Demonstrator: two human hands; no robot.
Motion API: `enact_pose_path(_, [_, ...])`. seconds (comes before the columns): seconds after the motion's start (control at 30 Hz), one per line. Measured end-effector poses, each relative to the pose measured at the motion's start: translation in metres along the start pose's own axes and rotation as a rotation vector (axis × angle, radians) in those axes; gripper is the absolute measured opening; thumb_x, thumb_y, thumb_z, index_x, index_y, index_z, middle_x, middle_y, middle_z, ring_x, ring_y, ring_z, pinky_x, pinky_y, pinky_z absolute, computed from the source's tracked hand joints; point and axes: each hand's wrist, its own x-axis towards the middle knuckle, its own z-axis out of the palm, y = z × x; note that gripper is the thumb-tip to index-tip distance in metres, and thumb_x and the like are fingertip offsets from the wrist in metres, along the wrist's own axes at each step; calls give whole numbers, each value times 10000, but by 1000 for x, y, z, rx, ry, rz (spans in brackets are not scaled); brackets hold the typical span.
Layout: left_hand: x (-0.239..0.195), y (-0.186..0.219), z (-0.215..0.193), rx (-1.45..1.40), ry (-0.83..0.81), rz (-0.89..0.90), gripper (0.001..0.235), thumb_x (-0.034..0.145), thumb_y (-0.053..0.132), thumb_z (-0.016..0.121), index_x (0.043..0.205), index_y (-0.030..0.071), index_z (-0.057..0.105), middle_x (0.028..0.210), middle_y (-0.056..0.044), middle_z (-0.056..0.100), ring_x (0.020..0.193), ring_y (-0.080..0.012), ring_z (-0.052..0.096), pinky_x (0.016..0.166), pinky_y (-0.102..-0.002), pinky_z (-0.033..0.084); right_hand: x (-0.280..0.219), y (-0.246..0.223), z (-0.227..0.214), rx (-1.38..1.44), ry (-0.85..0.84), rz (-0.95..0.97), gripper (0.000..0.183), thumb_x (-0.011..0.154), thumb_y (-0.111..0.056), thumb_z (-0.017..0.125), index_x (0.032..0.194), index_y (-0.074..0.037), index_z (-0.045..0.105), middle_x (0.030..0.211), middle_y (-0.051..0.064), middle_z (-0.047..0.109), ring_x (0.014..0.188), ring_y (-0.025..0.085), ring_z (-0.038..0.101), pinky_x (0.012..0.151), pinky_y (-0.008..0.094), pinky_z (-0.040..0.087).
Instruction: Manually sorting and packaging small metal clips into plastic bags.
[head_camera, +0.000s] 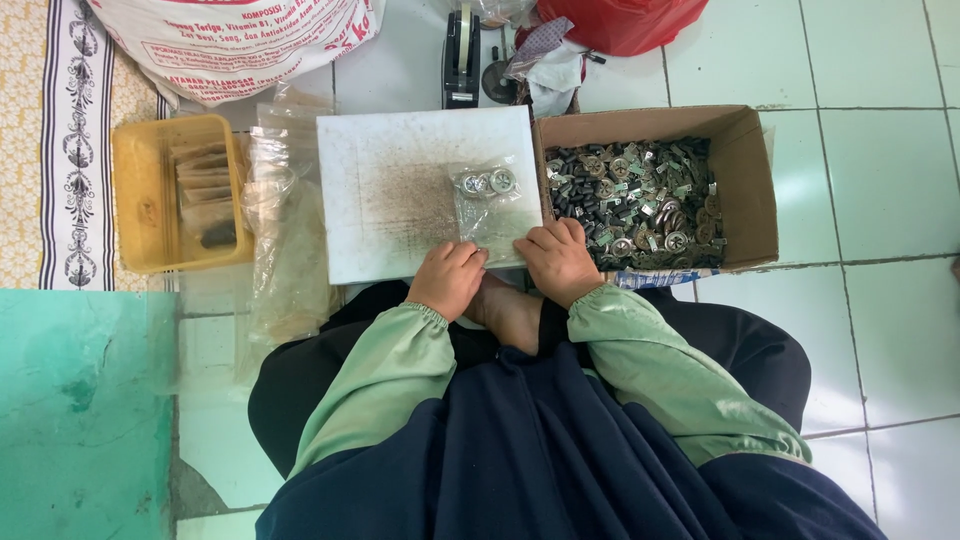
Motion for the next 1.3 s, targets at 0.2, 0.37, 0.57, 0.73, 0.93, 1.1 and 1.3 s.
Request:
enact_pose_path(0.2, [0, -2, 0, -60, -42, -44, 200, 1022, 248, 563, 1094, 104, 680, 1008, -69, 593, 914, -295, 604, 791, -422, 487, -11, 2, 10, 1, -30, 89, 46, 902, -202, 711, 947, -201, 721, 1128, 23, 588, 1074, 260, 541, 988, 464, 435])
enact_pose_path(0.37, [-3, -5, 7, -18, -28, -26, 217, 975, 243, 581, 1120, 114, 678, 1010, -56, 589, 947, -269, 612, 816, -413, 501, 15, -21, -1, 54, -57, 93, 91, 930, -141, 621, 900, -182, 697, 980, 13, 552, 948, 242, 538, 896, 402, 417])
enact_pose_path(0.57, [-1, 1, 0, -15, 13, -18, 196, 970, 212, 606, 1072, 76, 703, 996, -83, 619, 926, -276, 630, 824, -416, 516, 21, -30, 22, 114, -124, 314, 107, 877, -268, 708, 812, -183, 712, 809, -34, 522, 893, 194, 543, 876, 386, 384])
enact_pose_path(0.73, [-8, 1, 5, -28, -17, -31, 240, 1014, 190, 556, 1126, 36, 703, 1088, -115, 640, 1003, -303, 633, 885, -427, 511, 31, -37, 23, 30, -192, 326, 123, 811, -253, 707, 757, -143, 720, 727, 16, 520, 844, 231, 547, 867, 415, 387])
enact_pose_path(0.93, [-11, -1, 12, -11, -78, -23, 232, 1022, 181, 564, 1155, 45, 698, 1135, -101, 643, 1078, -286, 624, 932, -421, 489, 29, -39, 38, -117, -233, 274, 144, 757, -267, 667, 687, -143, 687, 683, 33, 528, 831, 252, 543, 909, 500, 380])
enact_pose_path(1.1, [-12, 0, 13, 28, -73, -16, 237, 1036, 192, 542, 1156, 54, 693, 1132, -80, 633, 1074, -266, 609, 937, -407, 476, 30, -41, 34, -102, -234, 302, 116, 791, -229, 662, 729, -136, 694, 725, 36, 557, 881, 257, 572, 930, 505, 375])
enact_pose_path(1.3, [-17, -1, 20, 32, -71, -13, 243, 1040, 182, 520, 1175, 39, 663, 1144, -100, 614, 1087, -287, 588, 944, -431, 471, 7, -32, 54, 3, -170, 449, 87, 814, -200, 675, 735, -166, 683, 745, 4, 577, 898, 232, 599, 912, 430, 402])
